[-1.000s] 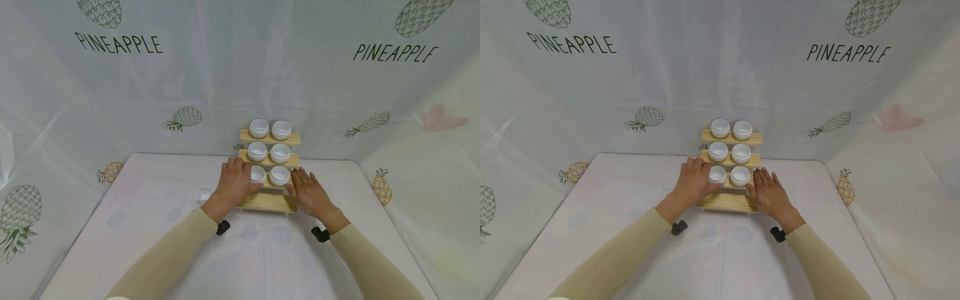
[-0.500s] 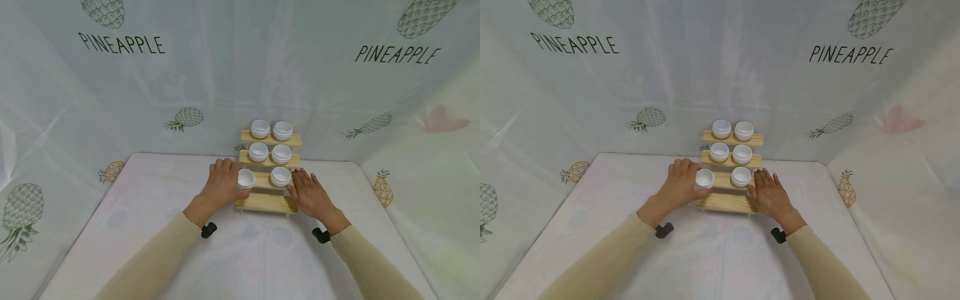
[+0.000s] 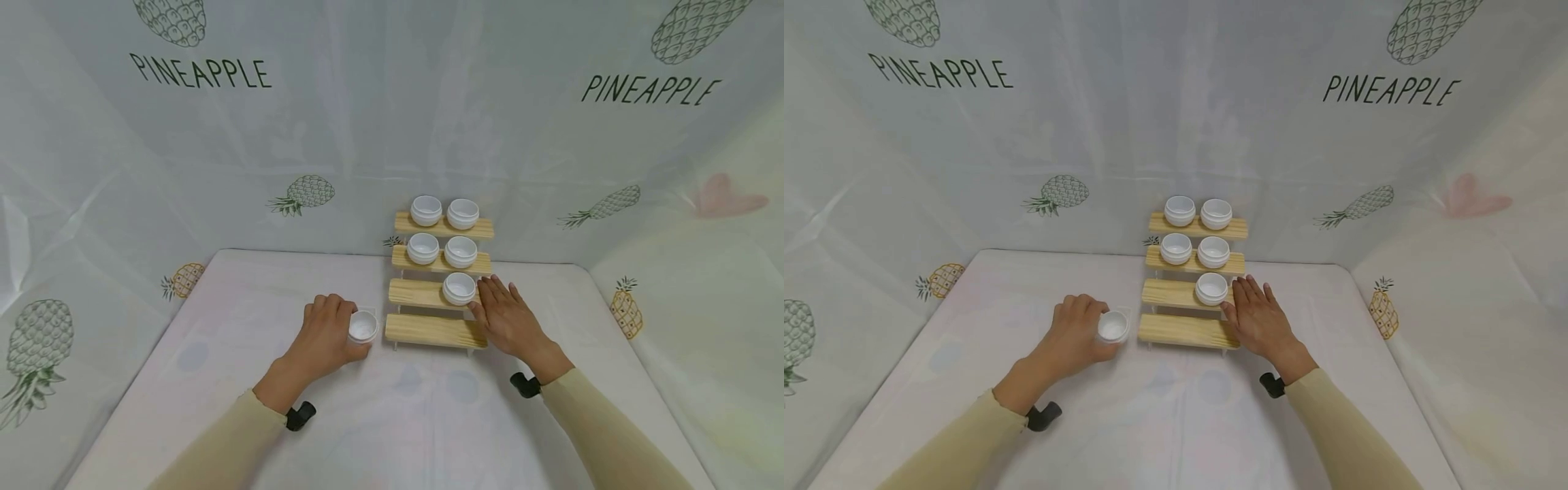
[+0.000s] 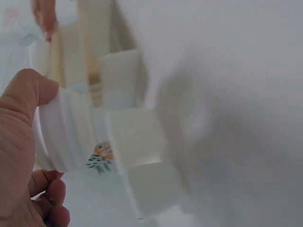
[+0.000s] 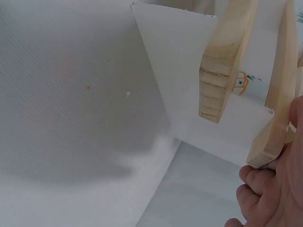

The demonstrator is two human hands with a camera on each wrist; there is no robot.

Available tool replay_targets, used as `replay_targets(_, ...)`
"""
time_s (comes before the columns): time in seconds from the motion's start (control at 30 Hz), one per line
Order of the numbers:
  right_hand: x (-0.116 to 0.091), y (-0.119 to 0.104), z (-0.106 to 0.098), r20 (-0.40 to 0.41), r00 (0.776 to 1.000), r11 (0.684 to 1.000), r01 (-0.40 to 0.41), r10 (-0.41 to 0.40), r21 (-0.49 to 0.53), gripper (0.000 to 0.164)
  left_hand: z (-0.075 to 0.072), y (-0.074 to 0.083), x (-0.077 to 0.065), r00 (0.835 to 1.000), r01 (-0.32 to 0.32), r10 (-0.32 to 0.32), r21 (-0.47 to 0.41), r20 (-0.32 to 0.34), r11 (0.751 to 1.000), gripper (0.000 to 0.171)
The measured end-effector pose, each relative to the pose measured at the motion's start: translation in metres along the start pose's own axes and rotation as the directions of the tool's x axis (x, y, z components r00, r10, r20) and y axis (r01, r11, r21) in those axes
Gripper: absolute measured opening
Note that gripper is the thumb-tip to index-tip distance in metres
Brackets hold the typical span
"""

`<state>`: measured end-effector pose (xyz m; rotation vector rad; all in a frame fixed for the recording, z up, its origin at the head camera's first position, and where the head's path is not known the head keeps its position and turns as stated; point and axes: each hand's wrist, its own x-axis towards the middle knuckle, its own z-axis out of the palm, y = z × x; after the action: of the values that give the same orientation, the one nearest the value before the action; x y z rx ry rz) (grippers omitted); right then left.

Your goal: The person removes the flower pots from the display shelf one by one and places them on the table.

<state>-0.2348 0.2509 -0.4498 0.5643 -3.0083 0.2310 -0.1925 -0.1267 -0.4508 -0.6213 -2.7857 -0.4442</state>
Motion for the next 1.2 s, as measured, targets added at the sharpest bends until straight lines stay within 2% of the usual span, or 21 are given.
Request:
replay_targets(0.13, 0.000, 0.000, 0.001, -0.001, 1.000, 1.000, 0.001, -0.001, -0.012, 0.069, 0.016, -0.005, -0.015, 1.000, 0.012, -0.012, 0.004, 0.022, 1.000, 0.066)
replay_targets(0.33, 0.000, 0.000, 0.002, -0.015, 1.000, 1.000, 0.001, -0.002, -0.029, 0.067, 0.031, -0.008, -0.023, 1.000, -0.010, 0.010, 0.031, 0.009, 0.999, 0.065)
replay_targets(0.57, 0.000, 0.000, 0.002, -0.027, 1.000, 1.000, 0.006, -0.007, -0.022, 0.068, 0.038, -0.007, -0.026, 0.998, -0.053, 0.055, 0.077, -0.022, 0.996, 0.063)
replay_targets(0.9, 0.000, 0.000, 0.002, -0.023, 1.000, 1.000, 0.008, -0.008, -0.014, 0.069, 0.045, -0.009, -0.027, 0.999, -0.036, 0.038, 0.095, -0.013, 0.995, 0.064)
replay_targets(1.2, 0.000, 0.001, 0.002, -0.021, 1.000, 1.000, 0.009, -0.009, -0.011, 0.068, 0.051, -0.009, -0.026, 0.999, -0.035, 0.039, 0.107, -0.035, 0.994, 0.065)
